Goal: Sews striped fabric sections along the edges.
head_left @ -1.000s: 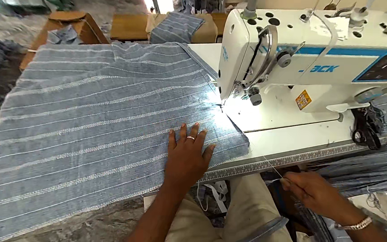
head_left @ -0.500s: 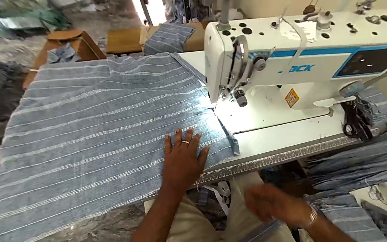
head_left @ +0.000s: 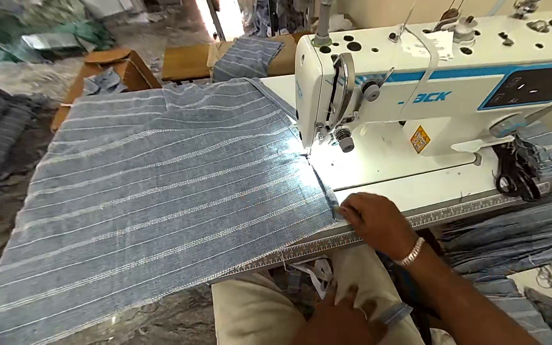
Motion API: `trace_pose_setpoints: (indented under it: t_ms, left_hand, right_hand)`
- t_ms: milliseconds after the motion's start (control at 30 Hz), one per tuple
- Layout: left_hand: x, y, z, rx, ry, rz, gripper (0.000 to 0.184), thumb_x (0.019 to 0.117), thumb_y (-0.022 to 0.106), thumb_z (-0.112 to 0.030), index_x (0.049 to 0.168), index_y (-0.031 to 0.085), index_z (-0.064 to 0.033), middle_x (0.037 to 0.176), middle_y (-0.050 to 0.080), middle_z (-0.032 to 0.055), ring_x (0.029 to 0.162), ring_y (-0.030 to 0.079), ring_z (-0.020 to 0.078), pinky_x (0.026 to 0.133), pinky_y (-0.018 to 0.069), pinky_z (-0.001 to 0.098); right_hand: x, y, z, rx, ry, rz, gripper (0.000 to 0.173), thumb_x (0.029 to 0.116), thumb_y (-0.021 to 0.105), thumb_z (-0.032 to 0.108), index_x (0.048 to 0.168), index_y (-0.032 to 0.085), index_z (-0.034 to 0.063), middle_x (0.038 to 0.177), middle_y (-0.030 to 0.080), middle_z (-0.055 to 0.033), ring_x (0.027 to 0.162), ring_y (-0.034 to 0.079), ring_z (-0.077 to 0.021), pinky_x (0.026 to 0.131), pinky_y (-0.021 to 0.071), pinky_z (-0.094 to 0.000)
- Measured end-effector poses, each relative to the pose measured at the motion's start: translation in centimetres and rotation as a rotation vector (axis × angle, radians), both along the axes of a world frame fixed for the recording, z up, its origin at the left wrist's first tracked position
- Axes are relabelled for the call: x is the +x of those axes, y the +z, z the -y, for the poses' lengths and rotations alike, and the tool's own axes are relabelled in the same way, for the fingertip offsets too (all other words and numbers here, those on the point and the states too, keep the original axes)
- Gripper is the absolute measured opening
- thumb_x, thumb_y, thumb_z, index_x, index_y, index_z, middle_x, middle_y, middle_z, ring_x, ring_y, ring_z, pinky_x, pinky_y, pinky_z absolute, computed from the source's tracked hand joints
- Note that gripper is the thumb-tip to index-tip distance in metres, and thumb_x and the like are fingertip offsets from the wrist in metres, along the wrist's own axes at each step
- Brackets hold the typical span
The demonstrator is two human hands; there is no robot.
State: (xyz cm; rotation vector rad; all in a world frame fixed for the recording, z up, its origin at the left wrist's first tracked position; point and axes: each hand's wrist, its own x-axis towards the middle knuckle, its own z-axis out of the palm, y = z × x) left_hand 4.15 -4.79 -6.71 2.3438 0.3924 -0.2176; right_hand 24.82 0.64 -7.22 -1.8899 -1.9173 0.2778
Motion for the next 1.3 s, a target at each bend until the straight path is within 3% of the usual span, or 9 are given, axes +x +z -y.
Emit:
trace_pose_setpoints:
  t_ms: [167, 267, 467, 533, 667, 833, 933, 1200, 1300]
  left_hand:
    - [-6.0, 1.2, -4.3, 0.037, 0.284, 0.202, 0.032, 0.1067, 0.054, -0.030, 0.128, 0.070, -0.0122, 0.126, 0.072, 0.0071, 0.117, 0.069, 0.0252, 0.101, 0.0557, 0.0518]
    - [-7.7, 1.1, -7.4, 0.198, 0.504, 0.275, 0.033, 0.1073, 0.050, -0.036, 0.119, 0.075, -0.0185, 0.114, 0.075, -0.0001, 0.102, 0.073, 0.0164, 0.088, 0.0606, 0.0449]
    - [-3.2, 0.6, -9.8, 0.331, 0.626, 0.314, 0.025, 0.1036, 0.058, -0.030, 0.114, 0.075, -0.0141, 0.119, 0.072, 0.0022, 0.108, 0.068, 0.0205, 0.091, 0.0574, 0.0449]
    - [-1.4, 0.2, -9.9, 0.369, 0.658, 0.227, 0.029, 0.1015, 0.064, -0.033, 0.117, 0.073, -0.0107, 0.119, 0.071, 0.0092, 0.113, 0.066, 0.0294, 0.096, 0.0545, 0.0512]
    - [-0.5, -0.4, -10.3, 0.446, 0.687, 0.045, 0.045, 0.0922, 0.074, -0.046, 0.119, 0.070, -0.0101, 0.118, 0.066, 0.0149, 0.113, 0.061, 0.0366, 0.089, 0.0526, 0.0552]
    - [-0.5, -0.1, -11.5, 0.513, 0.585, 0.051, 0.027, 0.1020, 0.063, -0.031, 0.105, 0.073, -0.0055, 0.103, 0.067, 0.0159, 0.102, 0.065, 0.0364, 0.083, 0.0565, 0.0508]
    - [-0.2, 0.4, -11.9, 0.491, 0.603, -0.011, 0.030, 0.1060, 0.057, -0.030, 0.099, 0.073, -0.0057, 0.097, 0.068, 0.0146, 0.101, 0.066, 0.0347, 0.083, 0.0573, 0.0493]
    - [2.7, -0.9, -11.1, 0.529, 0.689, 0.085, 0.023, 0.0953, 0.061, -0.008, 0.116, 0.071, -0.0069, 0.114, 0.066, 0.0186, 0.104, 0.064, 0.0393, 0.079, 0.0537, 0.0550]
    - [1.9, -2.9, -12.5, 0.584, 0.521, 0.222, 0.024, 0.0974, 0.056, -0.027, 0.107, 0.073, -0.0118, 0.117, 0.067, 0.0109, 0.109, 0.063, 0.0322, 0.082, 0.0517, 0.0499]
  right_hand:
    - [4.0, 0.9, 9.3, -0.432, 0.389, -0.131, 0.027, 0.1014, 0.057, 0.030, 0.086, 0.070, 0.0121, 0.077, 0.065, -0.0036, 0.074, 0.065, -0.0195, 0.067, 0.0557, -0.0443]
    - [8.2, 1.2, 11.1, -0.984, -0.051, 0.154, 0.024, 0.0956, 0.069, 0.022, 0.105, 0.074, 0.0012, 0.102, 0.071, -0.0265, 0.100, 0.068, -0.0469, 0.085, 0.0519, -0.0694]
    - [0.5, 4.1, 3.0, -0.208, -0.190, -0.058, 0.046, 0.0946, 0.071, 0.049, 0.117, 0.063, 0.0098, 0.098, 0.072, -0.0076, 0.082, 0.073, -0.0262, 0.069, 0.0619, -0.0531]
    - [-2.2, 3.5, -1.4, -0.279, -0.190, -0.045, 0.054, 0.0958, 0.068, 0.053, 0.123, 0.058, 0.0069, 0.094, 0.070, -0.0111, 0.080, 0.071, -0.0307, 0.067, 0.0586, -0.0550]
    - [1.1, 2.6, -4.2, -0.319, 0.032, -0.214, 0.021, 0.1043, 0.053, 0.015, 0.124, 0.055, 0.0099, 0.075, 0.063, -0.0073, 0.060, 0.063, -0.0232, 0.056, 0.0556, -0.0455]
    - [5.7, 2.1, -2.4, -0.375, 0.280, -0.405, 0.023, 0.1015, 0.058, 0.008, 0.117, 0.074, 0.0139, 0.099, 0.073, 0.0009, 0.076, 0.067, -0.0071, 0.070, 0.0580, -0.0271]
    - [5.4, 1.4, -2.1, -0.327, 0.220, -0.397, 0.024, 0.0918, 0.077, 0.014, 0.116, 0.075, 0.0135, 0.097, 0.074, 0.0003, 0.077, 0.069, -0.0074, 0.070, 0.0608, -0.0270]
    - [4.4, -0.2, -3.3, -0.157, 0.046, -0.208, 0.022, 0.0972, 0.068, 0.035, 0.089, 0.075, 0.0167, 0.069, 0.065, 0.0051, 0.060, 0.060, -0.0070, 0.057, 0.0512, -0.0324]
    - [4.6, -0.9, -3.2, -0.047, 0.110, -0.155, 0.013, 0.0959, 0.070, 0.028, 0.096, 0.075, 0.0161, 0.081, 0.065, 0.0022, 0.067, 0.060, -0.0099, 0.060, 0.0534, -0.0322]
